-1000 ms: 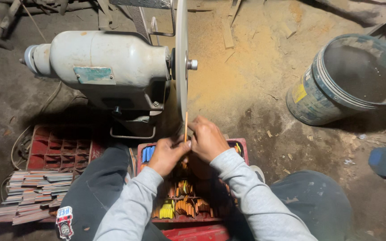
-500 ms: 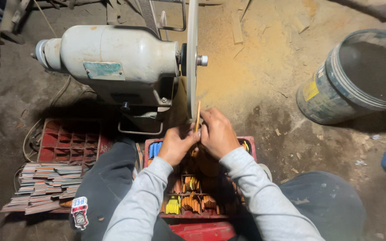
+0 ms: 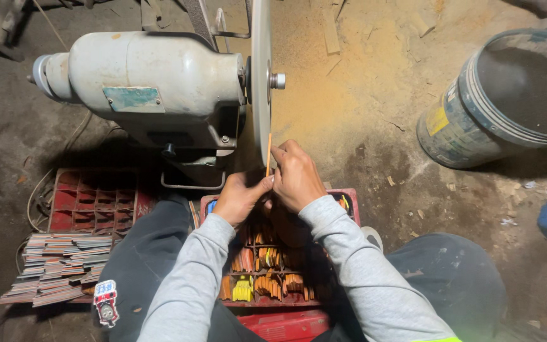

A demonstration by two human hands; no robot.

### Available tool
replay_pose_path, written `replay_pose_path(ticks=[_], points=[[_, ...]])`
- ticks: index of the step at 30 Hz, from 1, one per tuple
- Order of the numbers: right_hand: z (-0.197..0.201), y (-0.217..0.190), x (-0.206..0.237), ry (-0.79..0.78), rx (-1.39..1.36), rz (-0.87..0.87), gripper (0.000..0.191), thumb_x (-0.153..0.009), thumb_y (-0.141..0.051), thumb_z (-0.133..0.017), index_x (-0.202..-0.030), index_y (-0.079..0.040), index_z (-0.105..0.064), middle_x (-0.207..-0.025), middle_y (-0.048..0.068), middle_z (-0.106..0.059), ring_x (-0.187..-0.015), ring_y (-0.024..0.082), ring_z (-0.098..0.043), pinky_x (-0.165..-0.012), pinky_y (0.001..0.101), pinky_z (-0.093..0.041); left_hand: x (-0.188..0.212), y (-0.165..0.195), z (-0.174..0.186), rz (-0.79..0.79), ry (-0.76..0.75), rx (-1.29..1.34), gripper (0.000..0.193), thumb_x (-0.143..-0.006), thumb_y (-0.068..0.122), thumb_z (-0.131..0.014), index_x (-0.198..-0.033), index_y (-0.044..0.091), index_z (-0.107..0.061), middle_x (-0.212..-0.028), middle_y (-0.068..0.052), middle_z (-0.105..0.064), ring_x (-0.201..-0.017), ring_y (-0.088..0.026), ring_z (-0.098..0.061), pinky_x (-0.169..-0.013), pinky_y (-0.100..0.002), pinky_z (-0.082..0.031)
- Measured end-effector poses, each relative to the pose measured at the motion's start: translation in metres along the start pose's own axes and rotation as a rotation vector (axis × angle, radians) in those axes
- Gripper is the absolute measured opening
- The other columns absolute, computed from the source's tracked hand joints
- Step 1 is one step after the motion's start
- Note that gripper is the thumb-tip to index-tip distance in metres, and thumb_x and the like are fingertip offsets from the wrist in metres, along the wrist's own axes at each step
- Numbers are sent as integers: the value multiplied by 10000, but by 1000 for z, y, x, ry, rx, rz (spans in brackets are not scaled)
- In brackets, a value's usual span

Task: The person sits on the floor with a tray of small leather pieces on their lap and sands the edges of each piece against a spinning disc sander. They rotate and reposition each piece to smooth its edges, then place the finished piece back into the tray and pick up the next one.

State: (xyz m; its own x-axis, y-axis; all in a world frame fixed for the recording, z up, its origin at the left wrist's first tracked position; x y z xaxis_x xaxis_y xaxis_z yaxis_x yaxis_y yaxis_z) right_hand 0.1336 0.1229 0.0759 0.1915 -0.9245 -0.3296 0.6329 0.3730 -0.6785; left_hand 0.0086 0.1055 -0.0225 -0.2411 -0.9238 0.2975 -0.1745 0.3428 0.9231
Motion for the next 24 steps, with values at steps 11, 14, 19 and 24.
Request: replay_pose_path(ticks=[11,14,19,24], points=[[-20,14,47,-432,-111,-111,361,-804,-39,-615,-1141,-10,-742,-1055,227,-713,-1021,407,-689,-935,442,-527,57,-6,6,26,23,-736,464,-812,309,-852,-1157,24,-730,-842,-127,-746,-742,-222,-702,-705,-347,-559],[-26,17,60,-532,-223,-158,388,-844,-87,-607,-1210,-2,-704,-1156,232,-730,-1116,380,-693,-985,411,-520,67,14,2,-164,166,-1055,511,-743,342,-889,-1090,11,-712,-821,-189,-719,-742,-341,-702,-702,-429,-554],[-20,15,62,-488,-328,-162,397,-882,-143,-617,-1238,32,-641,-1157,239,-719,-1110,371,-690,-954,410,-521,70,29,-15,-371,261,-1092,438,-754,290,-879,-1013,-11,-695,-885,-207,-716,-813,-393,-696,-718,-458,-557],[-4,20,49,-291,-206,-183,340,-874,-92,-575,-1172,12,-702,-1115,241,-734,-1061,393,-712,-938,422,-542,50,-10,3,10,298,-868,493,-763,294,-879,-1152,46,-707,-813,-154,-741,-712,-248,-724,-702,-357,-572]])
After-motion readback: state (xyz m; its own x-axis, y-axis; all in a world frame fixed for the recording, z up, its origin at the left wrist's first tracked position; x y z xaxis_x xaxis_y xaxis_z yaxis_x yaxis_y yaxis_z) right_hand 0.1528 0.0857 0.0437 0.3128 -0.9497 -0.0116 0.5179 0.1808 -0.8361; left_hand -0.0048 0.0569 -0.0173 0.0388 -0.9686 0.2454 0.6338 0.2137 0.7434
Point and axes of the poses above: each hand's wrist, its own x-axis away from the middle knuckle, its own z-axis out of the back of the hand, y = z × x, the point moved 9 cm from there along -x, towards the middle knuckle
